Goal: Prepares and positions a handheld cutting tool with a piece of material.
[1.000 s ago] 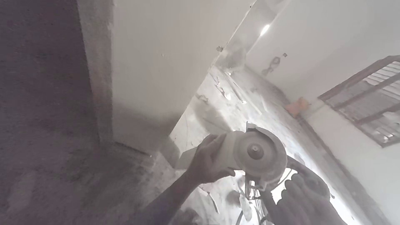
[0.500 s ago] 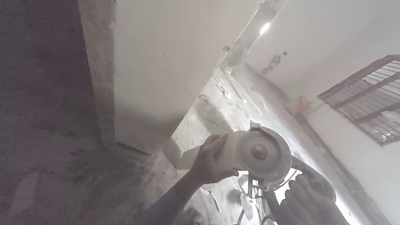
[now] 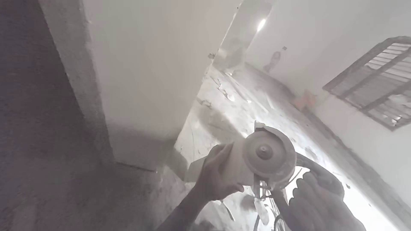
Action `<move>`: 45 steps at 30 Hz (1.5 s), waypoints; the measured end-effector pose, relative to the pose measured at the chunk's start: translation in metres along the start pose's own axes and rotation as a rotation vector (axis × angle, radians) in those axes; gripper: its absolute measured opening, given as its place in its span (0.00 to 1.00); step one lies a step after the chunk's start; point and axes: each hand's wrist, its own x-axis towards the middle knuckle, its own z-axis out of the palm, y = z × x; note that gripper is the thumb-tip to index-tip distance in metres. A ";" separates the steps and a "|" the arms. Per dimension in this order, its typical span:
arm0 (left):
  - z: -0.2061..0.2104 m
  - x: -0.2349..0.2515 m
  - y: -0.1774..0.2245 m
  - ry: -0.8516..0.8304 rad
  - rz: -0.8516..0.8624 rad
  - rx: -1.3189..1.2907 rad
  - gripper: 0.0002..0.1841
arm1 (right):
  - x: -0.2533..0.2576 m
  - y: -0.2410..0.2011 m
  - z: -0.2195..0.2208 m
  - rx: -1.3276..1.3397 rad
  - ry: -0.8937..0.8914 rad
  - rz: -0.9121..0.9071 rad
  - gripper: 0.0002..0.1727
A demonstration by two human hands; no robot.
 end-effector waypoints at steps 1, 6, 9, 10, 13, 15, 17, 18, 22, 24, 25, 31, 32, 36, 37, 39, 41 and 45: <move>0.000 0.000 0.000 -0.005 0.006 -0.002 0.62 | 0.001 0.000 -0.002 -0.001 -0.005 -0.007 0.12; 0.000 0.001 0.004 -0.030 -0.009 0.005 0.62 | 0.004 -0.001 -0.007 -0.018 -0.012 -0.015 0.10; 0.000 -0.001 0.004 -0.030 -0.004 -0.016 0.61 | 0.005 0.001 -0.004 -0.009 0.044 -0.041 0.08; 0.000 -0.002 0.003 -0.028 0.002 -0.026 0.61 | 0.006 0.002 -0.004 -0.006 0.049 -0.062 0.06; 0.001 -0.003 0.005 -0.032 -0.015 -0.030 0.60 | 0.008 0.002 -0.011 0.033 0.019 -0.069 0.06; 0.001 -0.002 0.006 -0.039 -0.015 -0.034 0.60 | 0.007 0.002 -0.012 0.029 0.039 -0.077 0.07; 0.003 -0.003 0.005 -0.041 -0.001 -0.049 0.59 | 0.008 0.000 -0.015 0.038 0.041 -0.083 0.08; 0.003 -0.003 0.005 -0.043 0.002 -0.054 0.59 | 0.008 0.000 -0.016 0.044 0.037 -0.087 0.07; 0.004 -0.004 0.007 -0.052 0.004 -0.074 0.59 | 0.012 -0.001 -0.021 0.078 -0.005 -0.082 0.08; 0.004 -0.004 0.007 -0.049 0.004 -0.060 0.59 | 0.013 -0.002 -0.022 0.079 -0.025 -0.078 0.10; 0.004 -0.003 0.007 -0.049 0.005 -0.055 0.59 | 0.014 -0.002 -0.021 0.069 -0.021 -0.070 0.11; 0.004 0.006 0.000 -0.019 0.039 -0.021 0.59 | 0.009 -0.007 -0.012 -0.010 -0.026 -0.007 0.14; 0.004 0.008 -0.002 -0.011 0.044 -0.011 0.56 | 0.008 -0.008 -0.012 -0.010 -0.033 0.014 0.14; 0.005 0.017 -0.008 -0.006 0.036 0.050 0.50 | 0.002 -0.009 -0.011 0.024 -0.057 0.057 0.12; 0.005 0.018 -0.009 -0.004 0.038 0.059 0.49 | 0.001 -0.008 -0.012 0.049 -0.052 0.050 0.11; 0.008 0.019 -0.011 -0.003 0.050 0.070 0.50 | -0.003 -0.008 -0.013 0.036 -0.034 0.030 0.08; 0.009 0.020 -0.012 0.005 0.053 0.080 0.50 | -0.005 -0.010 -0.014 0.021 -0.035 0.028 0.08; 0.010 0.021 -0.013 0.016 0.047 0.070 0.51 | -0.006 -0.013 -0.013 0.047 -0.051 0.073 0.08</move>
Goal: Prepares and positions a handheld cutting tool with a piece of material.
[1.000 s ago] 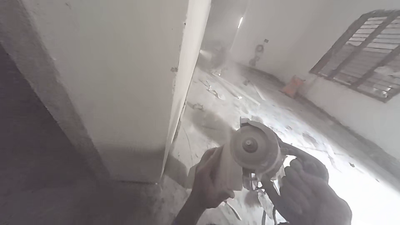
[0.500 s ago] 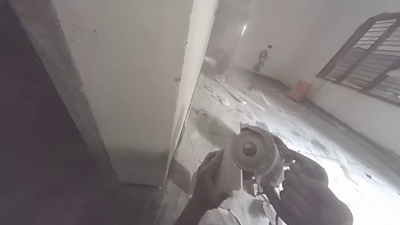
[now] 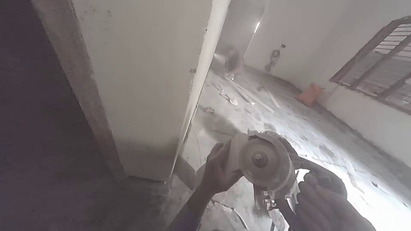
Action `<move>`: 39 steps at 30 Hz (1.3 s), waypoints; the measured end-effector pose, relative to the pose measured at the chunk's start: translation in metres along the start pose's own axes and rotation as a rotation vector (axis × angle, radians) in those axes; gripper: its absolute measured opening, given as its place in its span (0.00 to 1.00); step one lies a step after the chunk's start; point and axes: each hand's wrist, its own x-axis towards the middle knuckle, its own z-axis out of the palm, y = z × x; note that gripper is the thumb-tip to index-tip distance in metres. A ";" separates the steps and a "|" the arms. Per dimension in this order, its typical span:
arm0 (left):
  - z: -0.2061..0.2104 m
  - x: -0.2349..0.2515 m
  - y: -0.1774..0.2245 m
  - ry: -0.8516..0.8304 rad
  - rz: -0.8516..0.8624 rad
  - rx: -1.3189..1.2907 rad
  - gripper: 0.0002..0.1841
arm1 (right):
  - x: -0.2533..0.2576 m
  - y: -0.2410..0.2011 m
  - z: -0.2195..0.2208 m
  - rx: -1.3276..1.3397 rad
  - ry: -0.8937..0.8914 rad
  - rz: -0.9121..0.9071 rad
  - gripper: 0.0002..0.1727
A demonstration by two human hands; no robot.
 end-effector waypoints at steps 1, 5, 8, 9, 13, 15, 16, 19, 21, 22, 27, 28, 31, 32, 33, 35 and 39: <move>-0.001 -0.001 0.000 -0.009 -0.006 -0.011 0.51 | 0.000 0.000 0.000 0.012 0.002 0.005 0.07; -0.005 -0.008 0.003 -0.052 -0.027 -0.062 0.52 | 0.002 0.006 -0.001 0.008 0.025 -0.046 0.06; -0.008 -0.010 0.003 -0.064 -0.005 -0.083 0.53 | 0.004 0.010 0.002 -0.021 0.082 -0.079 0.07; -0.009 -0.010 0.003 -0.069 0.002 -0.081 0.53 | 0.005 0.011 0.002 -0.016 0.081 -0.073 0.07; -0.008 -0.010 0.007 -0.085 0.003 -0.049 0.53 | 0.011 0.012 -0.004 0.021 0.030 -0.093 0.09; -0.009 -0.012 0.008 -0.090 0.006 -0.057 0.54 | 0.012 0.014 -0.005 -0.012 0.044 -0.110 0.10; -0.009 -0.013 0.008 -0.092 0.007 -0.063 0.54 | 0.012 0.013 -0.006 -0.033 0.054 -0.113 0.10; -0.008 -0.014 0.009 -0.102 0.025 -0.053 0.55 | 0.014 0.012 -0.012 -0.035 0.045 -0.140 0.11; -0.007 -0.016 0.009 -0.116 0.023 -0.055 0.56 | 0.014 0.012 -0.018 -0.021 0.043 -0.144 0.11; -0.007 -0.016 0.009 -0.120 0.022 -0.060 0.57 | 0.014 0.012 -0.019 -0.020 0.048 -0.143 0.12; -0.005 -0.018 0.014 -0.127 0.023 -0.069 0.58 | 0.016 0.012 -0.020 0.013 0.043 -0.164 0.16; -0.004 -0.019 0.015 -0.131 0.020 -0.076 0.58 | 0.016 0.012 -0.020 0.014 0.049 -0.175 0.16; -0.002 -0.018 0.015 -0.146 0.043 -0.050 0.59 | 0.017 0.010 -0.021 0.006 0.102 -0.203 0.14; -0.002 -0.018 0.015 -0.150 0.052 -0.044 0.59 | 0.017 0.010 -0.022 0.002 0.120 -0.204 0.15; -0.001 -0.017 0.014 -0.153 0.057 -0.041 0.59 | 0.017 0.010 -0.023 0.003 0.132 -0.205 0.14; -0.001 -0.017 0.011 -0.177 0.060 -0.056 0.58 | 0.020 0.010 -0.024 0.001 0.152 -0.228 0.13; 0.000 -0.014 0.010 -0.210 0.071 -0.124 0.57 | 0.036 0.004 -0.018 -0.131 0.343 -0.280 0.18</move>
